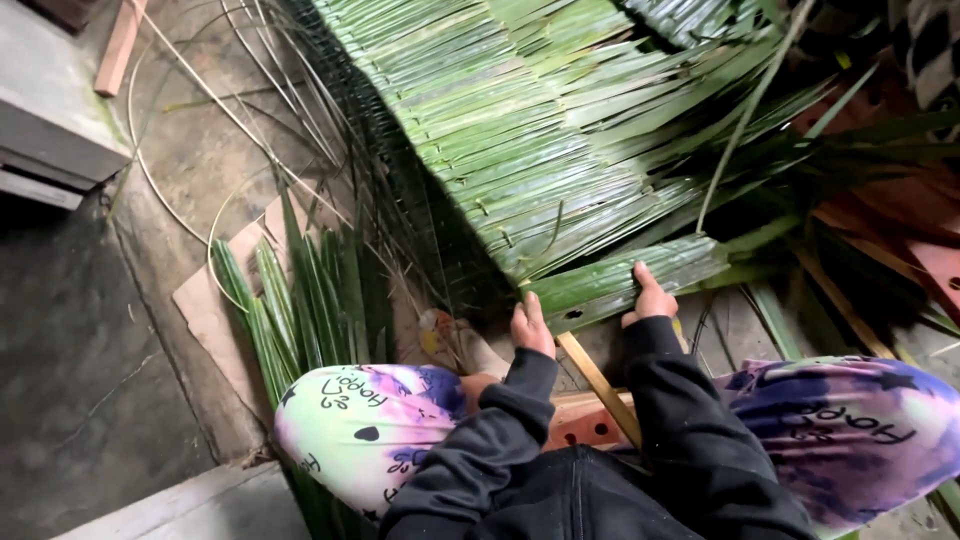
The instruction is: Weaving palm leaves together over a wooden support to create a large mat or roofing section.
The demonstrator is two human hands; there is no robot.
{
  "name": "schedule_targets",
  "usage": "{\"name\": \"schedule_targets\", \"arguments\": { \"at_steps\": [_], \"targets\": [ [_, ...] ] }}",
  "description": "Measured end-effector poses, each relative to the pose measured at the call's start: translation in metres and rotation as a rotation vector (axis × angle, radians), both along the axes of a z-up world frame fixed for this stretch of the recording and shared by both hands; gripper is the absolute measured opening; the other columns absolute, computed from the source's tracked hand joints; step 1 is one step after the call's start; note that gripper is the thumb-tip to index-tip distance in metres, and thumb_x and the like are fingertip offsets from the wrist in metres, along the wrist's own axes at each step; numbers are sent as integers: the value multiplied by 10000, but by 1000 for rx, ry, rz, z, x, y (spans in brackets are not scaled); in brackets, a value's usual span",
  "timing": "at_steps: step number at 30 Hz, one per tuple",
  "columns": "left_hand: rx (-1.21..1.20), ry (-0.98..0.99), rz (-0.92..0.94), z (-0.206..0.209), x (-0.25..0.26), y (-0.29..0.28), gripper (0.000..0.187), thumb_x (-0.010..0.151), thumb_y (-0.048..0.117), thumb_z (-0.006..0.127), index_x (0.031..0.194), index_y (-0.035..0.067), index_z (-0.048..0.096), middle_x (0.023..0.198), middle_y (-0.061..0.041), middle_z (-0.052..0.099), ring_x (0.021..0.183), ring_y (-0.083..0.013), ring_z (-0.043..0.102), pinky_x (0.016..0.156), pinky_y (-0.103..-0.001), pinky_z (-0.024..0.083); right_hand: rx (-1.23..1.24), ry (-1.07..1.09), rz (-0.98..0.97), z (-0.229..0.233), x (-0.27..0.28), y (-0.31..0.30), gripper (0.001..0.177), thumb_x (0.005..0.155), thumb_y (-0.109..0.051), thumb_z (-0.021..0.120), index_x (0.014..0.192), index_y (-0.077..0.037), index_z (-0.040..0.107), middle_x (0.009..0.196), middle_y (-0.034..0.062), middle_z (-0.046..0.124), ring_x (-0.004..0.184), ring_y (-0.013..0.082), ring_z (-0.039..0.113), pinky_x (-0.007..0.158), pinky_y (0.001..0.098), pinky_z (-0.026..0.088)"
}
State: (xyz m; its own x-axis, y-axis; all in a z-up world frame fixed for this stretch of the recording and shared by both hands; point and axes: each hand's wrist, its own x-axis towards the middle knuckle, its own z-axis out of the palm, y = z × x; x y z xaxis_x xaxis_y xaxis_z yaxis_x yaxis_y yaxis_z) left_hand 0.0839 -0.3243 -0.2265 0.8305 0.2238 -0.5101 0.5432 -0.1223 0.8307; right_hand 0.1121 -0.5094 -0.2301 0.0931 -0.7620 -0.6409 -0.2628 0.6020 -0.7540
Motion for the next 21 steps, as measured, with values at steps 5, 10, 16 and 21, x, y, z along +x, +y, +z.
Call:
{"name": "schedule_targets", "arguments": {
  "at_steps": [5, 10, 16, 21],
  "targets": [
    [75, -28, -10, -21, 11, 1, 686, 1069, 590, 414, 1285, -29, 615, 1327, -263, 636, 1338, -394, 531, 1151, -483, 425, 78, -29, -74, -8, 6, 1, 1005, 689, -245, 1050, 1388, 143, 441, 1411, 357, 493, 1347, 451, 510, 1054, 561, 460],
    [90, 55, -9, -19, 30, 11, 754, 1031, 630, 451, 1388, -20, 588, 1392, -227, 618, 1382, -339, 515, 1191, -440, 387, 103, -62, -119, 8, 18, 19, 955, 702, -186, 1023, 1394, 141, 451, 1443, 354, 472, 1350, 497, 480, 1055, 586, 465],
    [102, 16, 34, -41, 39, 13, 673, 1054, 610, 434, 1169, -16, 652, 1251, -248, 667, 1310, -381, 556, 1118, -466, 445, 123, -145, -112, 15, 41, 22, 878, 780, -140, 973, 1416, 147, 440, 1466, 374, 443, 1389, 505, 427, 1067, 573, 441],
    [125, 80, -36, 10, 36, 14, 726, 1032, 649, 426, 1203, -21, 648, 1287, -268, 658, 1325, -392, 553, 1152, -473, 424, 193, -178, 6, 42, 46, 24, 801, 856, -183, 922, 1426, 115, 445, 1525, 333, 375, 1434, 479, 350, 1117, 589, 386]
  ]
}}
